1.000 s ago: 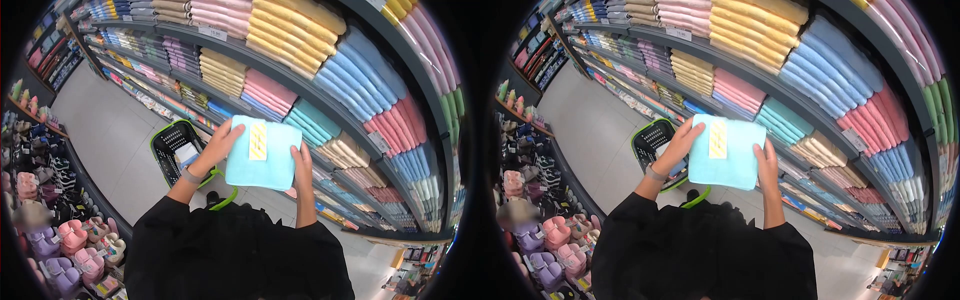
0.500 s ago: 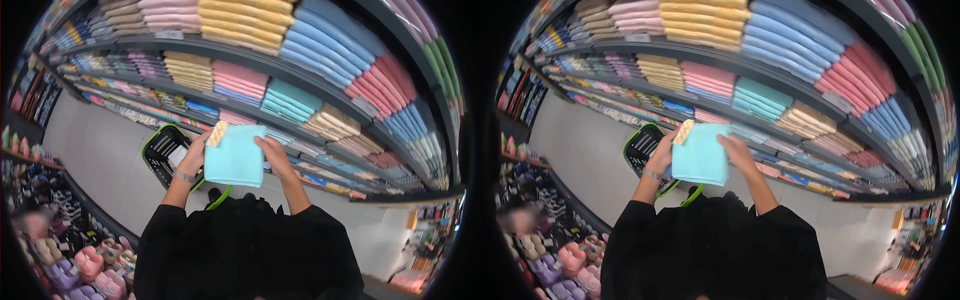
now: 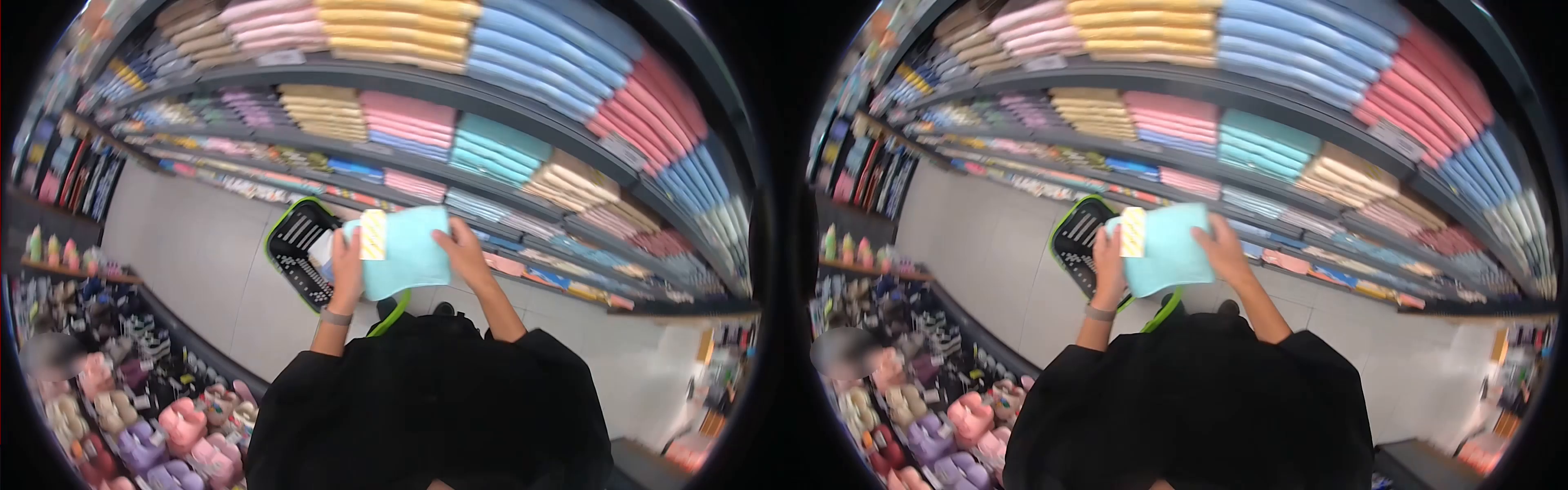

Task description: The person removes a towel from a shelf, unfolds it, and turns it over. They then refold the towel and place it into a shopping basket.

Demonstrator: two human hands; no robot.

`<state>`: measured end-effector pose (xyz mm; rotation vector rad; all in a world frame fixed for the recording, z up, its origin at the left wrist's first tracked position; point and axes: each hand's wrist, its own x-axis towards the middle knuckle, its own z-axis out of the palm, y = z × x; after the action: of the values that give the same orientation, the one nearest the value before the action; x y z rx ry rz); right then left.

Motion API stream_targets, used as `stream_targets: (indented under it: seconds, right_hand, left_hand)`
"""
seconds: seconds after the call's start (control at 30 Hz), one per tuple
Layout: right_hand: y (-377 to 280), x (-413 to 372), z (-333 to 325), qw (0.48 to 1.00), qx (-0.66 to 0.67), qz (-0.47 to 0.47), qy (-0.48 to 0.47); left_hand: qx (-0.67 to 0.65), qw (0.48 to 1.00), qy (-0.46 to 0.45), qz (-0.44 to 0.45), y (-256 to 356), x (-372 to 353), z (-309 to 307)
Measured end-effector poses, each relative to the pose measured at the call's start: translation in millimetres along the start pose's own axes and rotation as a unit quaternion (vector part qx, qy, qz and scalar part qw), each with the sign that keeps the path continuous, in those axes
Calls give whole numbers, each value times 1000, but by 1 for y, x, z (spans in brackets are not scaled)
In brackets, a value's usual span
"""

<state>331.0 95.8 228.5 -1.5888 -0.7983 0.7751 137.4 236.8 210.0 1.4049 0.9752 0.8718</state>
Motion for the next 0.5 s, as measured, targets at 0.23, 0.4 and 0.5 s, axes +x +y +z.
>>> stream_targets:
  seconds: [0.23, 0.4, 0.5]
  right_hand:
    - [24, -33, -8, 984, 171, 44, 13]
    - [37, -24, 9, 989, 123, 57, -58]
    - [54, -9, 27, 981, 92, 123, -118]
  left_hand:
    - [-78, 944, -282, -150, -12, -36, -20]
    - [17, 931, -335, -143, -18, -38, -54]
    - [59, 951, -273, -132, -21, -24, -79]
